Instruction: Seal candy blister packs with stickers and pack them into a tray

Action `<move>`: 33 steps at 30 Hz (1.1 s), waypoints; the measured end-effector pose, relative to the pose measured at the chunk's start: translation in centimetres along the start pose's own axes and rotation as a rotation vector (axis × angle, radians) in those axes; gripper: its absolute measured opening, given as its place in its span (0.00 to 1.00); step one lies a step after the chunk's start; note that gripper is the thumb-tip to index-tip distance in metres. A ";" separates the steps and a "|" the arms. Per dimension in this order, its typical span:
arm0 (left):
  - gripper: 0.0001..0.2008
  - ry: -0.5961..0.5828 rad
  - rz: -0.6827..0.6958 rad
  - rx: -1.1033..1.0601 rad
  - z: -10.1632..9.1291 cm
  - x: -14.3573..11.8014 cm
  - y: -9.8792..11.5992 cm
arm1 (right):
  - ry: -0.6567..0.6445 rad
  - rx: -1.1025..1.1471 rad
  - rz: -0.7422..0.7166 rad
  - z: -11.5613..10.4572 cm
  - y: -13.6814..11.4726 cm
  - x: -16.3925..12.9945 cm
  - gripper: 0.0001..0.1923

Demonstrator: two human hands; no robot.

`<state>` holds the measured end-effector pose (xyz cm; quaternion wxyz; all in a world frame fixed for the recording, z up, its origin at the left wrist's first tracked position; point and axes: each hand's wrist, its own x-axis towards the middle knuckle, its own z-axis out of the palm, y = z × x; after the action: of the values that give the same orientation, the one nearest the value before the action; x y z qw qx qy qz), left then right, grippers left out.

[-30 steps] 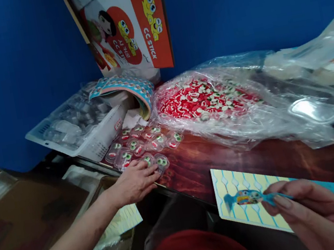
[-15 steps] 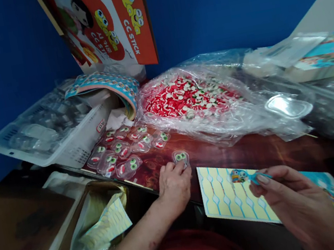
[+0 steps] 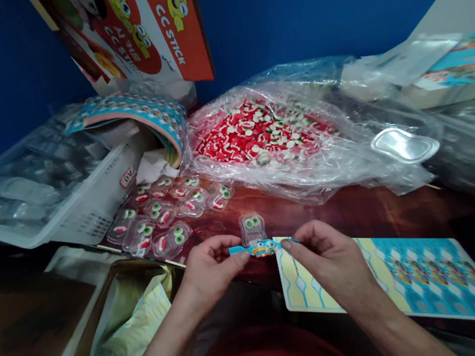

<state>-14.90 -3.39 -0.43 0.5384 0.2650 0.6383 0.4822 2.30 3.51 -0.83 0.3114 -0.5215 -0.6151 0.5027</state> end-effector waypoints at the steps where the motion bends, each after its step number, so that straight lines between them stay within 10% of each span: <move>1: 0.14 0.055 0.034 0.087 0.0 0.8 -0.2 | 0.005 -0.017 0.002 0.3 0.1 0.5 0.11; 7: 0.07 0.182 0.326 0.616 -0.1 4.4 -1.3 | 0.058 -0.145 0.011 1.8 1.8 3.8 0.11; 19: 0.07 0.156 0.358 1.040 0.3 5.3 -1.1 | -0.005 -0.366 -0.120 2.5 3.0 5.2 0.09; 33: 0.08 0.105 0.512 0.994 1.4 4.3 -1.0 | -0.001 -0.392 -0.137 0.8 3.1 4.6 0.11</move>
<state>-14.55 0.35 -3.11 0.1821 0.6089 0.7301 0.2512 1.36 7.49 -4.61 0.2373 -0.5289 -0.7352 0.3514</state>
